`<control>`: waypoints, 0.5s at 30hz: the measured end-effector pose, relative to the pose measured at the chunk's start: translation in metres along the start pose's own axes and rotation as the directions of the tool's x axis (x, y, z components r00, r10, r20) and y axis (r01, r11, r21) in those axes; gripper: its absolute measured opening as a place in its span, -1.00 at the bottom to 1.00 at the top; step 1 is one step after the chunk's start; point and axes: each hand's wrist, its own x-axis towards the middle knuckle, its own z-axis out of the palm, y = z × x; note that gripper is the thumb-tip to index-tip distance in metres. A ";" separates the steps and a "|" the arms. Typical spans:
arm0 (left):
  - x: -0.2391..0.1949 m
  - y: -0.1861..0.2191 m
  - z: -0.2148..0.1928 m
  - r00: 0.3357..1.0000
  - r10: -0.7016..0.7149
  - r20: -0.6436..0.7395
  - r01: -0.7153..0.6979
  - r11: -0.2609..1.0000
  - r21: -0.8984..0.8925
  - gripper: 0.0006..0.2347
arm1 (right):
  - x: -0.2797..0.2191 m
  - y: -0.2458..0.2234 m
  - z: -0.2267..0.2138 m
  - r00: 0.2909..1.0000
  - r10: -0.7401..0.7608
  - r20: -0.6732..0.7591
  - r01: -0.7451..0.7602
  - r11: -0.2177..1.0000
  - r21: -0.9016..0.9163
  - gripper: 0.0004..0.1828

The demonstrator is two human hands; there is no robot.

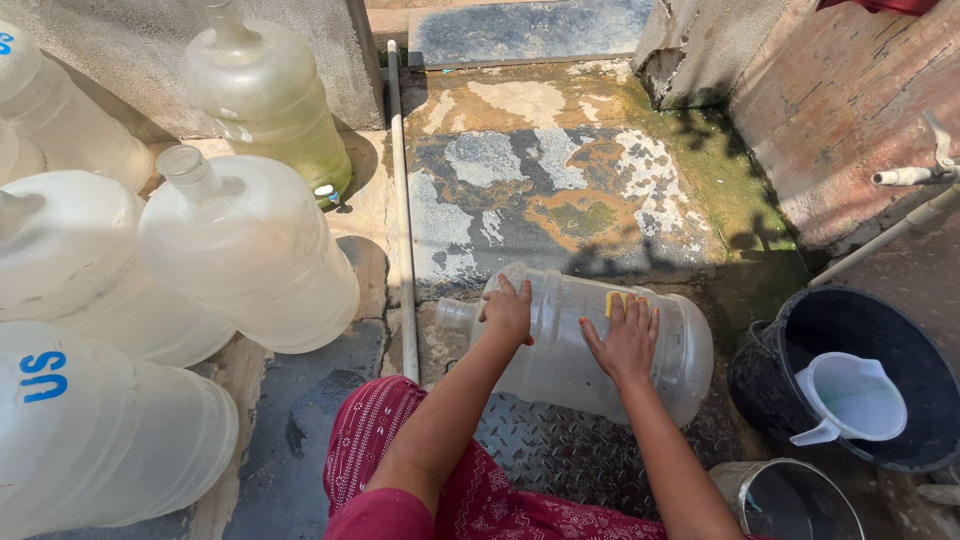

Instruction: The person wipes the exterior of a large plastic water bottle with a sponge and then shakes it with water and dark debris inside to clean the interior.

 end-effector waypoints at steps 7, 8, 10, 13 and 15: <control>-0.008 -0.016 0.003 0.995 0.094 -0.025 -0.092 0.992 0.090 0.30 | 0.004 -0.001 0.006 0.998 0.012 0.056 -0.014 0.999 0.046 -0.07; -0.005 -0.012 -0.001 0.995 0.094 -0.023 -0.091 0.991 0.101 0.30 | 0.008 0.003 0.003 0.999 0.009 0.044 -0.011 0.999 0.040 -0.07; -0.004 -0.007 -0.005 0.995 0.098 -0.034 -0.093 0.989 0.112 0.30 | 0.011 0.006 0.000 1.000 0.001 0.028 -0.002 1.000 0.030 -0.08; -0.005 -0.013 -0.003 0.996 0.087 -0.032 -0.084 0.992 0.097 0.27 | 0.010 0.002 0.003 1.000 -0.026 0.014 0.025 0.999 0.046 -0.08; -0.003 -0.006 -0.005 0.998 0.066 0.012 -0.067 0.996 0.056 0.23 | 0.015 0.011 0.002 0.998 -0.046 0.051 0.042 0.997 0.067 -0.08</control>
